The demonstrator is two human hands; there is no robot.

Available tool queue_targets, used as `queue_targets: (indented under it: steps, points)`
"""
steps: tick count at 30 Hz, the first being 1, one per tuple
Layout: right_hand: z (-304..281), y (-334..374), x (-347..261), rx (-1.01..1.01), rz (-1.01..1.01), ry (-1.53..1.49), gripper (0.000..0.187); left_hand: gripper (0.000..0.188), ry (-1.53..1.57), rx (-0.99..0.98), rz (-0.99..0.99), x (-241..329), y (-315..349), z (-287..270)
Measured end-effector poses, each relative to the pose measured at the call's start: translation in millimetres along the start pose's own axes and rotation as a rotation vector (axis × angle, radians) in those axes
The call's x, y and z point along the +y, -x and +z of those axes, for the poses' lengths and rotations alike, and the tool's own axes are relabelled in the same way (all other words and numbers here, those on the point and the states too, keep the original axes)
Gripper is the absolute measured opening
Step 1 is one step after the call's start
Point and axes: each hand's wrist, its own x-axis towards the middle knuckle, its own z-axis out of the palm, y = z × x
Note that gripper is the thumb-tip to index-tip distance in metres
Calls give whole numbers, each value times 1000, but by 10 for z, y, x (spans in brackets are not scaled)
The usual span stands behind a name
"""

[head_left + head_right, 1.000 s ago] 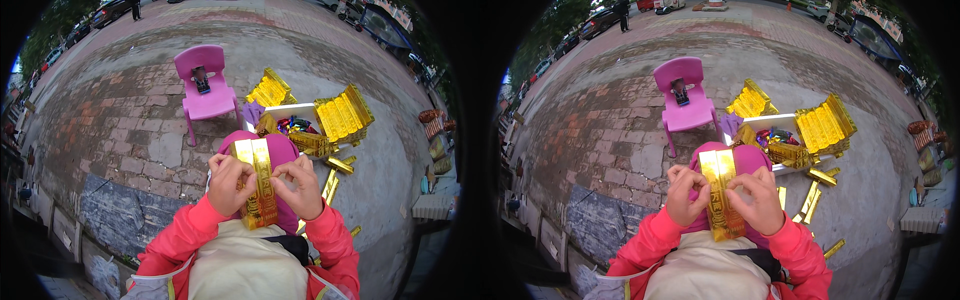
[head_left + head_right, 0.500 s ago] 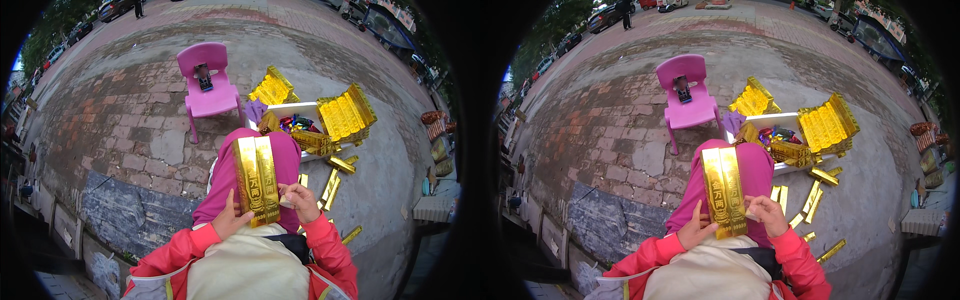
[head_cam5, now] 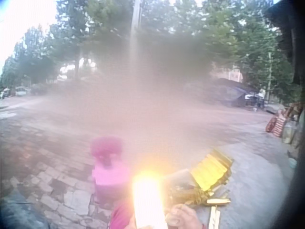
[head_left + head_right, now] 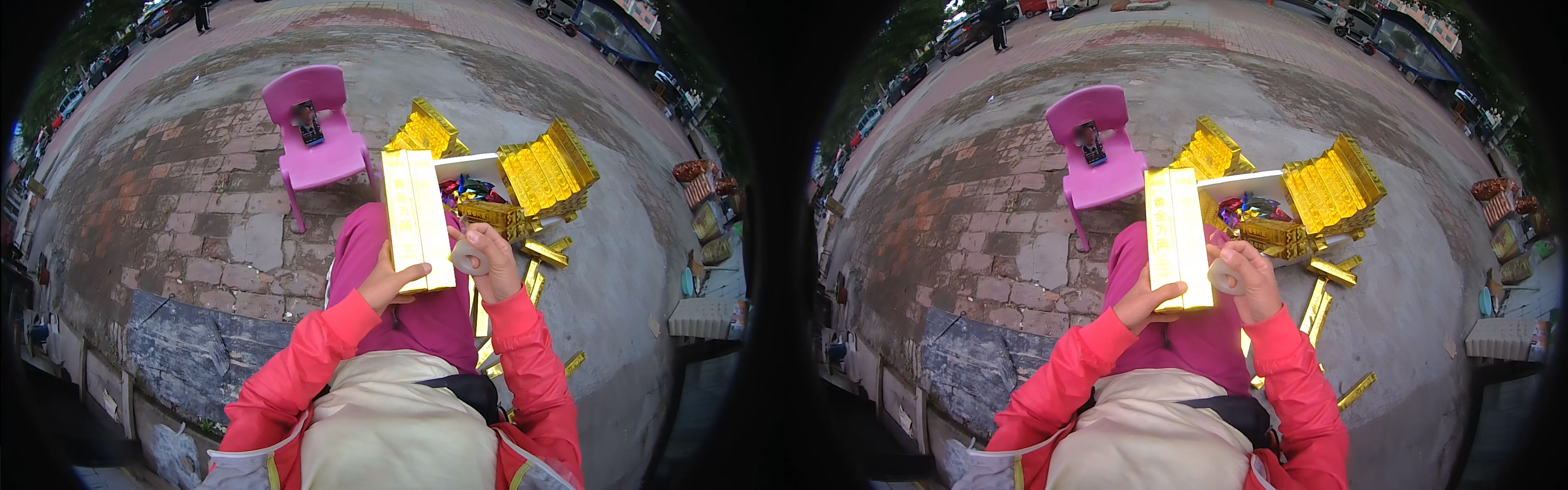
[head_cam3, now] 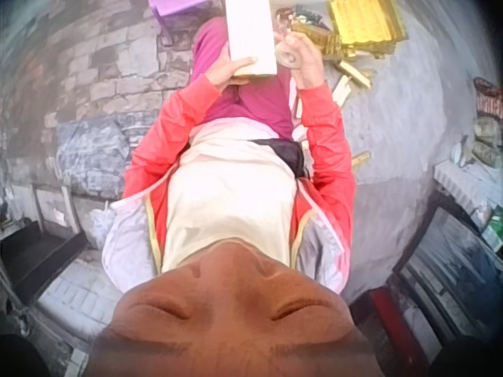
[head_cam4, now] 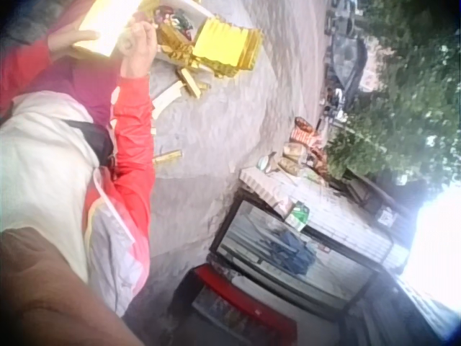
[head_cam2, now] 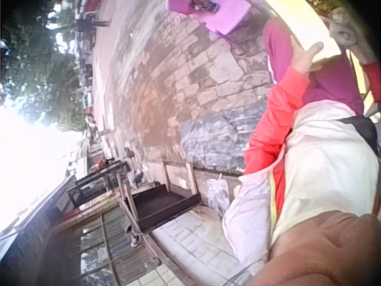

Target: The person assembles flat gold-colored paper sheets into rectangular bar shapes by folding edges and securing them with clear adhesive tape. They handle multiple bars one at a time, aligning edges and pressing tape to hold the folds, then place the finished bars into a nearby white box.

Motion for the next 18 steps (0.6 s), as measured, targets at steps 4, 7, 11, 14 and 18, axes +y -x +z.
queue_targets:
  steps: [4,7,11,14,18]
  points:
    - [-64,-58,21,12,64,-27,13,89,-27,-9,-100,120,68,2]
    - [-76,-40,23,6,81,0,12,79,-50,-1,-135,137,86,7]
    - [-90,-11,-37,-7,102,112,11,78,-97,-4,-85,120,44,21]
    - [-86,-19,-108,-8,116,247,10,77,-156,-6,-13,118,-32,31]
    - [-67,-86,-233,-90,182,405,9,70,-218,11,111,90,-152,82]
